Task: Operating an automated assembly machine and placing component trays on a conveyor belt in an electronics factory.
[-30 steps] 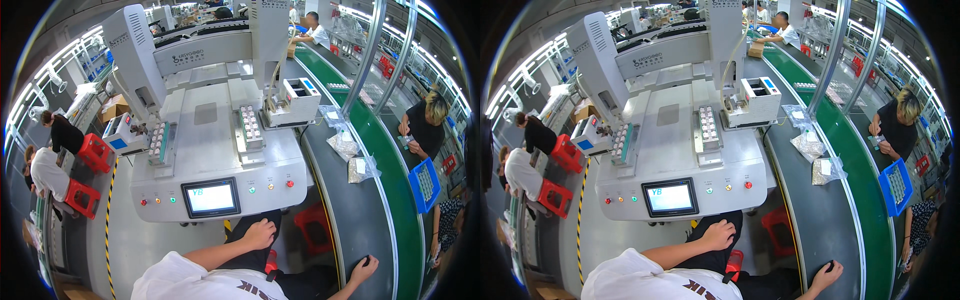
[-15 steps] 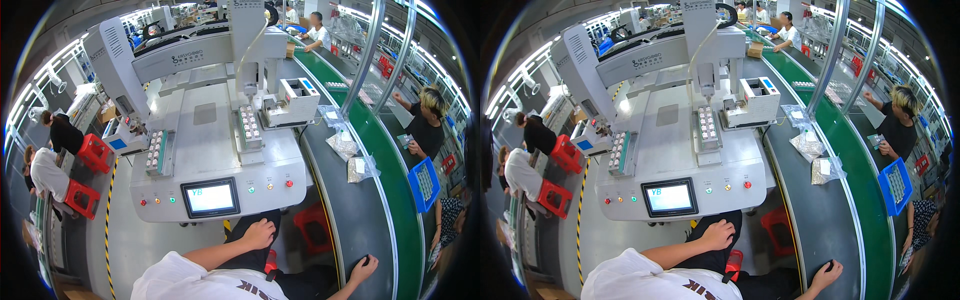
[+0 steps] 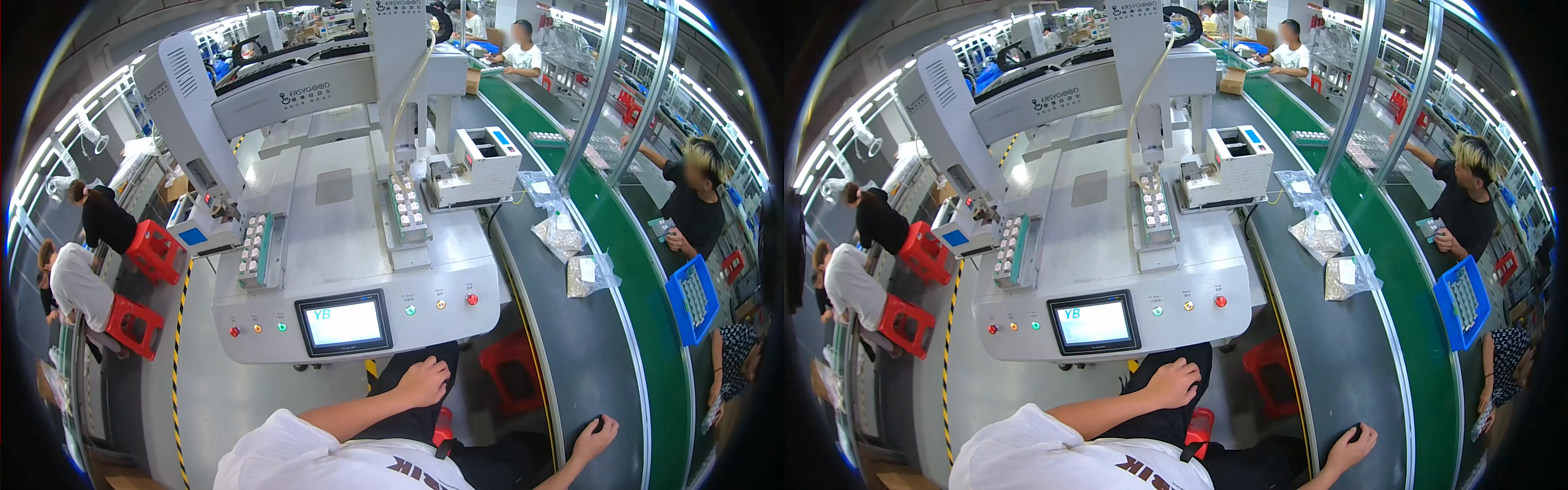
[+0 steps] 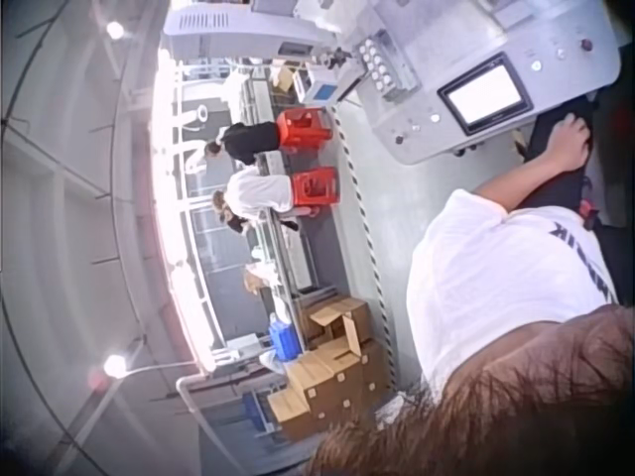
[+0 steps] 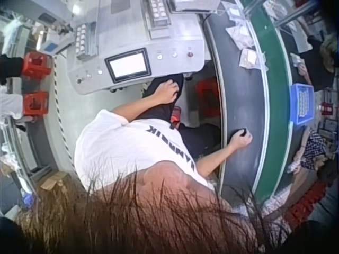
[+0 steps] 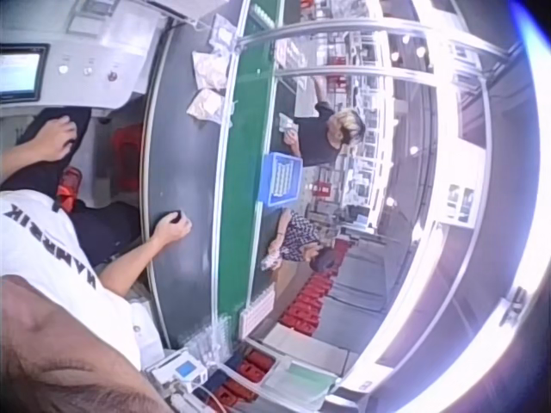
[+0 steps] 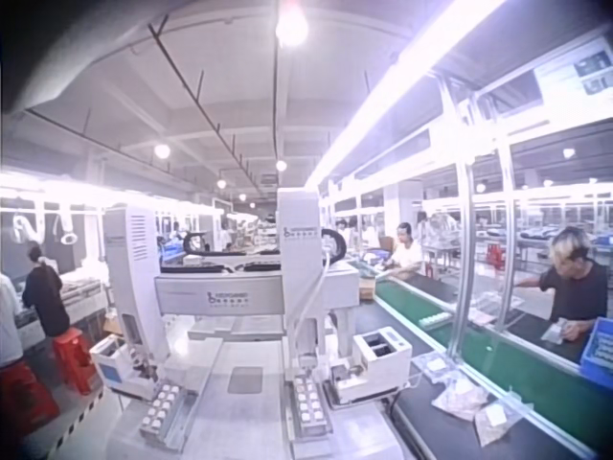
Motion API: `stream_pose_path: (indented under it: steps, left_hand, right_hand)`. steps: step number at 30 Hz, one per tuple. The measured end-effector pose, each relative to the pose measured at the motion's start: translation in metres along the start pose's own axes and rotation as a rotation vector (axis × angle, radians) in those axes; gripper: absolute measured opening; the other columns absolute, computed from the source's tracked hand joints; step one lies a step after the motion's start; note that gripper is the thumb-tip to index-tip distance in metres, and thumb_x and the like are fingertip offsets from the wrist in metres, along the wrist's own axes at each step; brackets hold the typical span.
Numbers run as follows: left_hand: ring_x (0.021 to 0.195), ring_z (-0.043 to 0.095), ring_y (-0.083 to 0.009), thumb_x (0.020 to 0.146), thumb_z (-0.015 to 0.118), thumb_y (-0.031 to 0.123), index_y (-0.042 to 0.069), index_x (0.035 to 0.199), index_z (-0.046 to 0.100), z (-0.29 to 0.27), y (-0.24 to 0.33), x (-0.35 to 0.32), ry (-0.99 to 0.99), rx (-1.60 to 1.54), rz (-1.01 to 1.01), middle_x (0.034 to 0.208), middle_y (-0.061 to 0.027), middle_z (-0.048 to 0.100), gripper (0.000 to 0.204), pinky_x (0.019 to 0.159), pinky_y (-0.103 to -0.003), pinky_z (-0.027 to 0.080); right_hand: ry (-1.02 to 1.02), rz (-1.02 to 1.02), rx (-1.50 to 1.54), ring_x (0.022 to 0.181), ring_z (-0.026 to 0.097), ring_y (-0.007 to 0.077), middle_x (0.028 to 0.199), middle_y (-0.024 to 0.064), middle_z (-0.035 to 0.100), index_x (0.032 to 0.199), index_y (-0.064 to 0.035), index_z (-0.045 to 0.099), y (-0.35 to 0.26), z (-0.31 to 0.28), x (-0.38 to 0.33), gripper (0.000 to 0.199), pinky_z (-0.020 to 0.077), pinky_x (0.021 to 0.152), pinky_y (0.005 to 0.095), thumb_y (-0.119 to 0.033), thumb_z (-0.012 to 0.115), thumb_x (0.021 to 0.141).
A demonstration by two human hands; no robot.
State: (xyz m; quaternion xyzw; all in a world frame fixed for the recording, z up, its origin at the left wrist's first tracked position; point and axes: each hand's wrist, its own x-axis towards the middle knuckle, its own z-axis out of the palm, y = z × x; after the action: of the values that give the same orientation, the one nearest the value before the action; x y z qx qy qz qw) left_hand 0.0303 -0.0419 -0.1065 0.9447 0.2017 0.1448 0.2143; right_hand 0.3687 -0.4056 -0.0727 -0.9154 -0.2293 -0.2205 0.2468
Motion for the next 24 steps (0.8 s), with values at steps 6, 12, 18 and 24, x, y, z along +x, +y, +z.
stream_pose_path:
  steps: [6,12,18,24]
  left_hand:
    - [0.103,0.061,-0.0281,0.082,0.072,0.016,0.005,0.096,0.073,0.0008,0.0005,-0.0003,-0.004,-0.006,-0.010,0.105,-0.0067,0.065,0.018,0.083,-0.040,0.059]
    - [0.102,0.061,-0.0278,0.082,0.072,0.017,0.005,0.095,0.073,0.0015,0.0000,-0.0004,0.006,0.002,-0.002,0.104,-0.0062,0.065,0.017,0.082,-0.040,0.058]
    - [0.102,0.061,-0.0276,0.082,0.072,0.018,0.005,0.095,0.073,0.0016,-0.0005,-0.0002,0.004,0.001,-0.005,0.104,-0.0061,0.065,0.018,0.081,-0.040,0.058]
    - [0.101,0.061,-0.0278,0.081,0.072,0.018,0.005,0.094,0.073,0.0026,-0.0013,-0.0004,0.015,-0.001,0.003,0.103,-0.0062,0.065,0.018,0.081,-0.040,0.058]
  right_hand:
    - [-0.002,0.008,0.004,0.110,0.057,0.0408,0.115,0.0200,0.060,0.111,0.0041,0.065,-0.0011,-0.0010,0.0002,0.023,0.0467,0.097,0.0491,-0.007,0.061,0.091]
    - [-0.005,0.004,0.008,0.110,0.057,0.0406,0.114,0.0198,0.060,0.110,0.0038,0.065,-0.0028,-0.0021,0.0003,0.022,0.0466,0.097,0.0491,-0.006,0.061,0.091]
    - [0.006,0.004,0.013,0.110,0.057,0.0406,0.114,0.0198,0.060,0.110,0.0037,0.064,-0.0018,-0.0004,0.0001,0.022,0.0465,0.097,0.0492,-0.006,0.061,0.091]
    - [0.004,0.005,0.018,0.109,0.057,0.0409,0.114,0.0199,0.060,0.110,0.0042,0.064,-0.0004,0.0009,0.0000,0.023,0.0464,0.097,0.0495,-0.006,0.061,0.090]
